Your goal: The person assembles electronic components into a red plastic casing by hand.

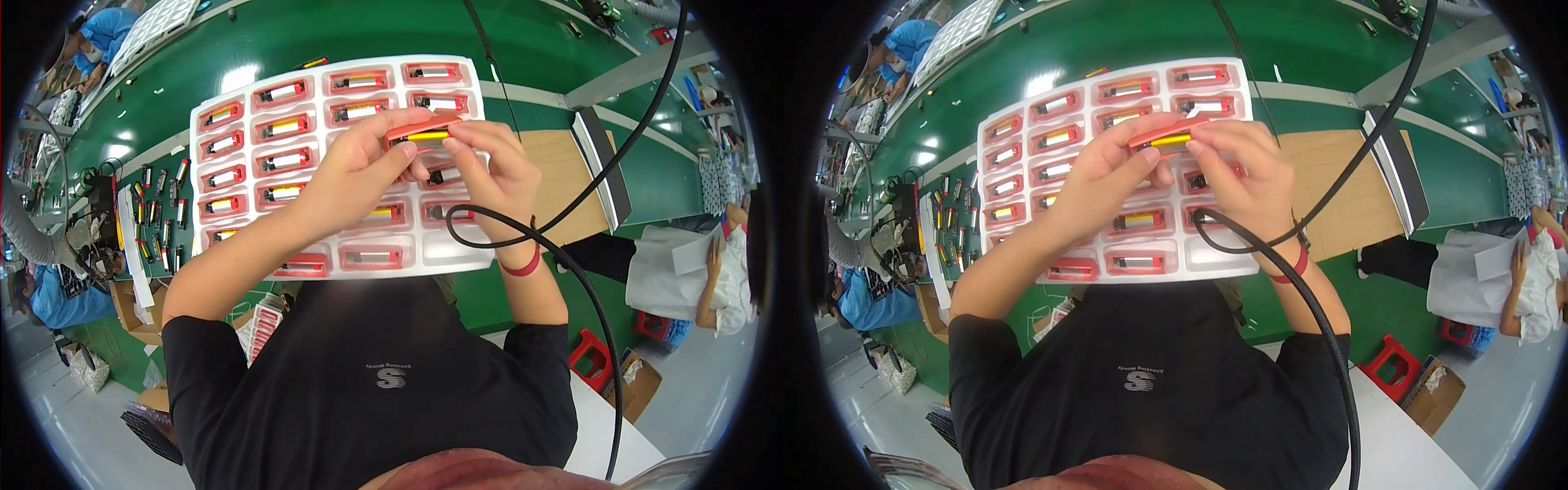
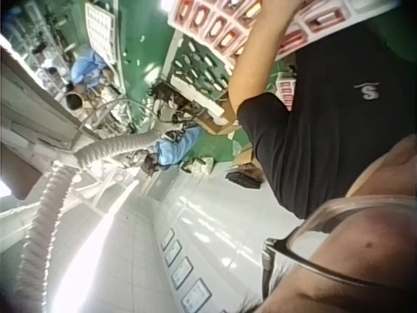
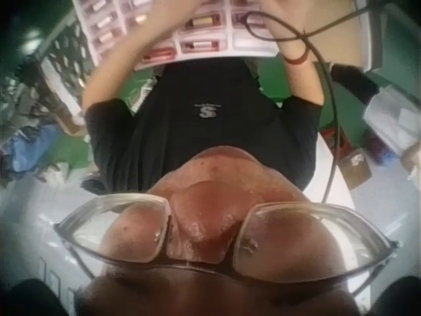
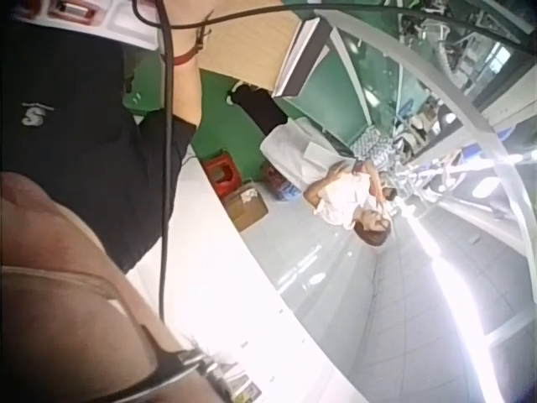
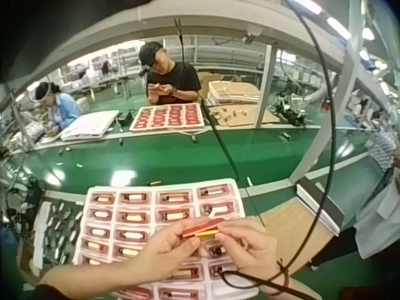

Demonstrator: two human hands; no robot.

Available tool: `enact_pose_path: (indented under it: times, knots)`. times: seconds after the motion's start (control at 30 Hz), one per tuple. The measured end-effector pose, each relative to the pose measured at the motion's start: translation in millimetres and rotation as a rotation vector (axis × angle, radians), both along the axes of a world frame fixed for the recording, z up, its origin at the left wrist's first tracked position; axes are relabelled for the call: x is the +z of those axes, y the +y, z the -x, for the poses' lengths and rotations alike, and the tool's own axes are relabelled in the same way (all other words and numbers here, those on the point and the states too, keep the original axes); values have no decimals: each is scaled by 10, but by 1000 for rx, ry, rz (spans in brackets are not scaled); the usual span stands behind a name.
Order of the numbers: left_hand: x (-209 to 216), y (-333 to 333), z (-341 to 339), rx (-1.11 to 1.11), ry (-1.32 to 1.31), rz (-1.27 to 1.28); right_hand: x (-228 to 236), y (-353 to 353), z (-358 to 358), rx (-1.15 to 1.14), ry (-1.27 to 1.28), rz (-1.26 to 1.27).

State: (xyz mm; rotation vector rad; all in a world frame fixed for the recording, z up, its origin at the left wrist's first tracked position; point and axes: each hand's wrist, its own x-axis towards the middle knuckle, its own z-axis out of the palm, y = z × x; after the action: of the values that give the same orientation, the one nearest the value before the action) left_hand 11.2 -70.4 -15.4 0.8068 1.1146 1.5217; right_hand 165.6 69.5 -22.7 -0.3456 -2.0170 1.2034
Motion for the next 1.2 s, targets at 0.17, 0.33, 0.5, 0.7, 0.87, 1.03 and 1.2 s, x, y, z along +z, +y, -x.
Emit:
enact_pose_path:
  times: [0.17, 0.33, 0.5, 0.7, 0.87, 1.03, 1.2]
  knots:
    - [87, -41, -101, 42, 107, -32, -63, -41, -54, -33, 175, -145]
    - [137, -107, -106, -59, 388, -56, 94, 68, -219, 328, -61, 649]
    - [149, -76, 64, 84, 926, -151, 63, 71, -223, 49, -30, -274]
    - [153, -7, 20, 252, 1180, -374, -10, 81, -194, -9, 25, -492]
    - [224, -100, -89, 249, 1189, -436, 107, -22, -300, -19, 69, -580]
    - [128, -177, -208, 264, 1224, -370, 7, -132, -389, -50, -3, -603]
    - [238, -251, -260, 217, 1386, -427, 95, -179, -541, 20, -27, -624]
